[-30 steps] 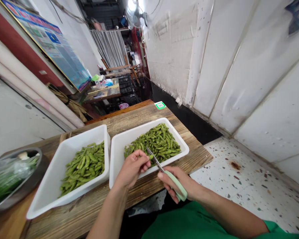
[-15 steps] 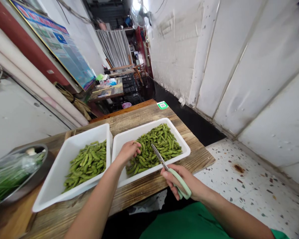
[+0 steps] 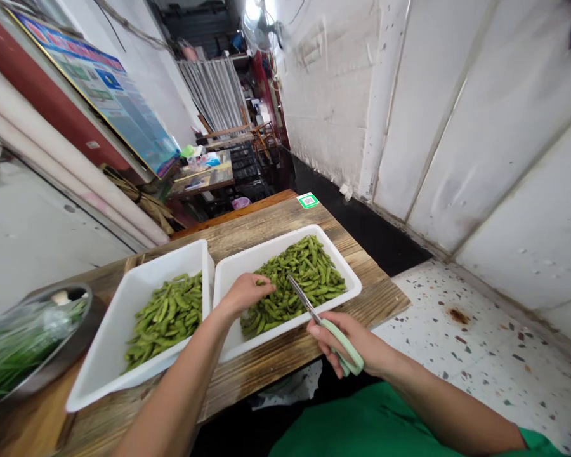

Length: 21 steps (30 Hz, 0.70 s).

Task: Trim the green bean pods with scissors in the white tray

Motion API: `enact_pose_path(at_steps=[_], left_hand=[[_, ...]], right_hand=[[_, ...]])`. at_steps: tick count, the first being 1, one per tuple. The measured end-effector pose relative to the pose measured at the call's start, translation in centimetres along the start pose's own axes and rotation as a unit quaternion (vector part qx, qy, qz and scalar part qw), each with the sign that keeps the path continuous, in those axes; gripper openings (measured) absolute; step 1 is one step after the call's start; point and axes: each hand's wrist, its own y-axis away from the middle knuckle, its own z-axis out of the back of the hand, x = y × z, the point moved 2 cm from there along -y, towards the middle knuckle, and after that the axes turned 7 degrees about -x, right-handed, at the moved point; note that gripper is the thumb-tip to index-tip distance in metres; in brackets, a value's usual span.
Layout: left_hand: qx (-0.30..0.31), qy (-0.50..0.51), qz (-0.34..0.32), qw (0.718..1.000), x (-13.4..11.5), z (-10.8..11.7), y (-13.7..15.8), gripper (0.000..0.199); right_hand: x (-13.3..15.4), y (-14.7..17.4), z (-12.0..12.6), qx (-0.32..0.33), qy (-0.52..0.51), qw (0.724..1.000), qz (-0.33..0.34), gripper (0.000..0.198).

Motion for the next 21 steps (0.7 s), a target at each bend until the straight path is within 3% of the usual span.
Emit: enact_pose_path(at_steps=[7,10,13,16,21], left_hand=[[0.03,0.087,0.037,0.995,-0.1,0.3,2.2,0.019],[0.1,0.153,0.072,0.98,-0.3,0.1,3.0,0.017],[0.152,0.197,0.045,0.967,-0.5,-0.1,3.8,0.02],[0.162,0.216,0.018,0.963,-0.3,-0.2,4.3,0.022],[0.154,0.224,0.031,0.962,0.5,-0.9,4.6,0.026]], right_hand=[[0.0,0.1,-0.7,0.034,-0.012,0.999,-0.007,0.039],[-0.2,0.0,-0.9,0.037,0.003,0.999,-0.014,0.04],[-0.5,-0.2,-0.9,0.038,0.018,0.999,-0.026,0.042],[-0.5,-0.4,-0.9,0.031,0.032,0.999,-0.025,0.042],[-0.2,-0.5,-1.3,0.034,0.059,0.998,-0.014,0.039]])
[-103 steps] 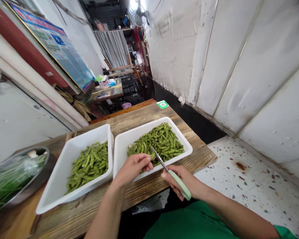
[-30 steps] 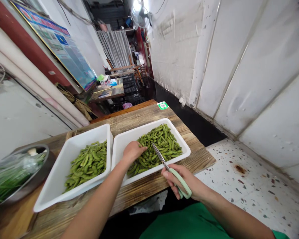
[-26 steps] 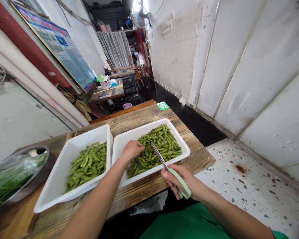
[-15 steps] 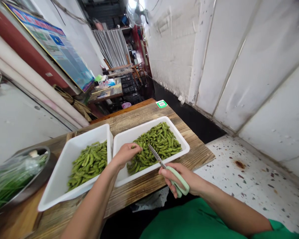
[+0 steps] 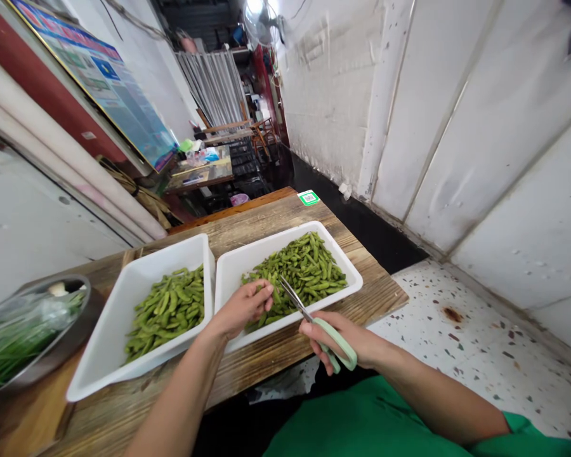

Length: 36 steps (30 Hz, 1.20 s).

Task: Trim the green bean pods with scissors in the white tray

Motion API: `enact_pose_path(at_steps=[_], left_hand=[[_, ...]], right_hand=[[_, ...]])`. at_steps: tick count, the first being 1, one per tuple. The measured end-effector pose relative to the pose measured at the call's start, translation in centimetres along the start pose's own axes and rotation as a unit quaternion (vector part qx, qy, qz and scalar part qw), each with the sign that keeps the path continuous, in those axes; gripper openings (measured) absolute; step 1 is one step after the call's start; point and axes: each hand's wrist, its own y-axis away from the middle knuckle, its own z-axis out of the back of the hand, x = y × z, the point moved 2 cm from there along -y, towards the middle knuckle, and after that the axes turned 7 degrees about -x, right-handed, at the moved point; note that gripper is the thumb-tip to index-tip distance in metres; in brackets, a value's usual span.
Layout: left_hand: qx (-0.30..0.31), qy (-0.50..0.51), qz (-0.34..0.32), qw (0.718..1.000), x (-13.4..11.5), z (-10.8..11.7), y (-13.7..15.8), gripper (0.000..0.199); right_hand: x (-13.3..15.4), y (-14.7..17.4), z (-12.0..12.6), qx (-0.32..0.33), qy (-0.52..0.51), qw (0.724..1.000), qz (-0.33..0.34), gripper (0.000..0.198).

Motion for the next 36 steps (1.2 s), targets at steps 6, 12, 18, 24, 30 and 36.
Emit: enact_pose_path(at_steps=[6,12,18,24,30,36], left_hand=[[-0.03,0.051,-0.019,0.998,0.4,-0.4,0.0,0.025],[-0.078,0.141,-0.058,0.985,-0.4,0.1,-0.3,0.023],[-0.089,0.187,-0.087,0.974,-0.9,0.3,-0.2,0.027],[-0.105,0.171,-0.118,0.973,-0.1,0.3,-0.2,0.022],[-0.158,0.117,-0.14,0.97,0.7,0.4,-0.2,0.029],[-0.157,0.084,-0.145,0.973,0.8,0.5,0.0,0.027]], right_hand=[[1.5,0.4,0.6,0.003,0.089,0.996,0.03,0.04],[6.8,-0.5,3.3,-0.137,0.312,0.918,0.201,0.036],[8.4,-2.6,2.9,-0.115,0.506,0.834,0.189,0.044],[7.6,-3.9,2.1,-0.13,0.617,0.752,0.193,0.055],[7.3,-4.9,1.7,-0.092,0.616,0.748,0.228,0.055],[7.0,-5.4,1.3,-0.097,0.628,0.728,0.257,0.054]])
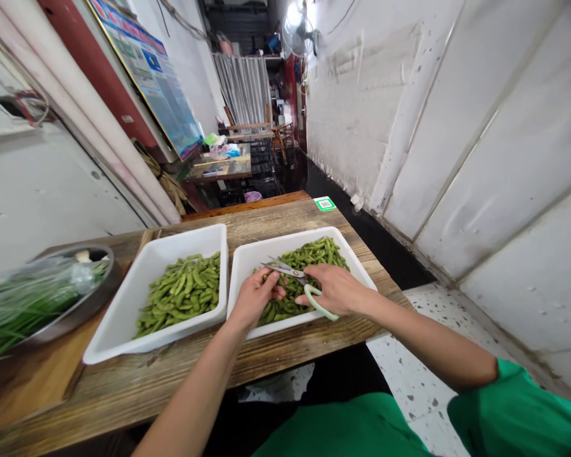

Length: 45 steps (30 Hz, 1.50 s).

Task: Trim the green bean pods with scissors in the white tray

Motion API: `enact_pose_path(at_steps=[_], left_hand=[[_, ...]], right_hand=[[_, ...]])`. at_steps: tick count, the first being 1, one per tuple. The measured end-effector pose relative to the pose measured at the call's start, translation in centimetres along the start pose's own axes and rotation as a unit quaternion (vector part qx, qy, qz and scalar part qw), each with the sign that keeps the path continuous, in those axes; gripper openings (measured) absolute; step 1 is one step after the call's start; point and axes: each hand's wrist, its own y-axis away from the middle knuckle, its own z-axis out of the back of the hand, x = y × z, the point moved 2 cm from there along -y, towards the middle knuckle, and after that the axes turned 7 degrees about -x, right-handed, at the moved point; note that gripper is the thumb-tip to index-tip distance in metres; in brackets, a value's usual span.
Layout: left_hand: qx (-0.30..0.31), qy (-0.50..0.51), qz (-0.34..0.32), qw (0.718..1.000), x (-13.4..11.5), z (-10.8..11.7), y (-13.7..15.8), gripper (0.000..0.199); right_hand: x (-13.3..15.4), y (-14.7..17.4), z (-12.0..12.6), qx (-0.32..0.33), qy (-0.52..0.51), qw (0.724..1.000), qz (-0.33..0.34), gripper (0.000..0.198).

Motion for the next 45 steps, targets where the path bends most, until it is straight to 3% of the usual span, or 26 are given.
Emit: enact_pose_path(at_steps=[8,15,18,22,26,30,33,36,41,45], left_hand=[[0.06,0.028,0.053,0.996,0.4,0.0,0.0,0.027],[0.049,-0.024,0.129,0.99,1.6,0.4,-0.3,0.025],[0.014,-0.007,0.143,0.99,1.6,0.6,-0.2,0.021],[-0.01,0.146,0.129,0.981,0.9,1.2,-0.2,0.019],[-0.075,0.283,0.14,0.946,0.4,1.3,-1.8,0.01],[-0.15,0.374,0.148,0.903,-0.1,0.1,-5.0,0.008],[-0.184,0.397,0.164,0.884,-0.3,-0.4,-6.6,0.013],[-0.195,0.402,0.176,0.877,-0.4,0.0,-6.9,0.015],[-0.196,0.39,0.163,0.885,-0.5,0.2,-5.8,0.017],[-0.216,0.359,0.113,0.901,-0.5,-0.3,-5.3,0.016]], right_hand=[[-0.4,0.2,-0.5,0.013,0.042,0.998,0.035,0.044],[-1.4,0.0,-0.5,0.057,0.079,0.994,0.042,0.038],[-2.3,-0.1,0.1,0.081,0.087,0.993,0.028,0.041],[-2.8,0.1,0.8,0.087,0.035,0.996,0.001,0.053],[-2.5,-1.2,0.8,0.01,-0.027,1.0,0.008,0.054],[-2.9,-5.4,0.4,-0.096,-0.039,0.995,-0.012,0.04],[-4.0,-8.0,-0.3,-0.115,-0.026,0.993,0.008,0.037],[-5.3,-8.5,-1.2,-0.102,-0.011,0.993,0.052,0.039],[-6.2,-7.6,-2.4,-0.066,0.002,0.993,0.099,0.041],[-5.9,-7.5,-2.8,-0.053,-0.005,0.989,0.135,0.042]])
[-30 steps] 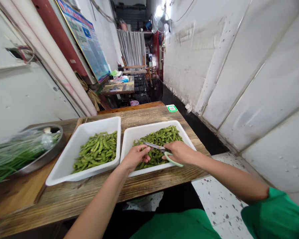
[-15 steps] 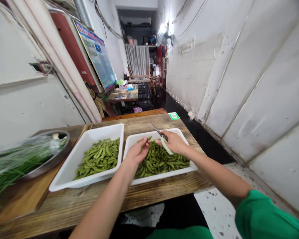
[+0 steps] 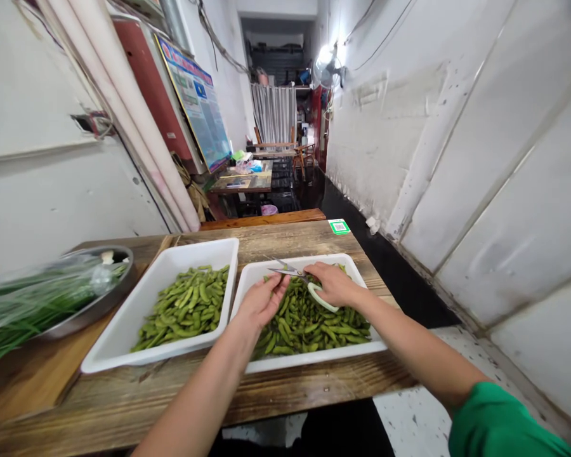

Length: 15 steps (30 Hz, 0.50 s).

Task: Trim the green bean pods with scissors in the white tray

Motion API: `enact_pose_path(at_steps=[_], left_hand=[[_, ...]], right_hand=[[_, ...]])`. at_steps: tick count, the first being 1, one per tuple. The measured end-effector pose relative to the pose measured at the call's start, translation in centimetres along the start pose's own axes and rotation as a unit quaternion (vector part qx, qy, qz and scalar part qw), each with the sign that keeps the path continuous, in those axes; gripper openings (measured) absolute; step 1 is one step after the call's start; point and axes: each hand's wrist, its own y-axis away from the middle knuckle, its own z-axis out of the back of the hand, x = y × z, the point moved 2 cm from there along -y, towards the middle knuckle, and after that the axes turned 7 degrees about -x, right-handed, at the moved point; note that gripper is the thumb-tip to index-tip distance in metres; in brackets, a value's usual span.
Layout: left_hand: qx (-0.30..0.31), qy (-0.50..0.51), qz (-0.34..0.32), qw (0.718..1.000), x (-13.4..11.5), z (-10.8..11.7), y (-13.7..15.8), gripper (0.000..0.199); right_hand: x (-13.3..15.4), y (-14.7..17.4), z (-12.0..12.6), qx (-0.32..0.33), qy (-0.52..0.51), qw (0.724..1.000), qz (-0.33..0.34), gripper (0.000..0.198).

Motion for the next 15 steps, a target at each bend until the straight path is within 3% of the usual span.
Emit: enact_pose_path(at_steps=[7,10,15], left_hand=[[0.064,-0.116,-0.04,0.99,0.14,0.53,0.36,0.008],[0.074,-0.165,-0.04,0.983,0.27,0.74,0.43,0.015],[0.089,-0.155,-0.03,0.983,0.62,0.77,0.42,0.02]], right_hand=[[0.23,0.21,-0.05,0.024,-0.03,0.999,0.008,0.037],[0.51,0.26,0.16,0.033,-0.038,0.999,0.008,0.036],[0.83,0.22,0.34,0.033,-0.045,0.998,0.011,0.037]])
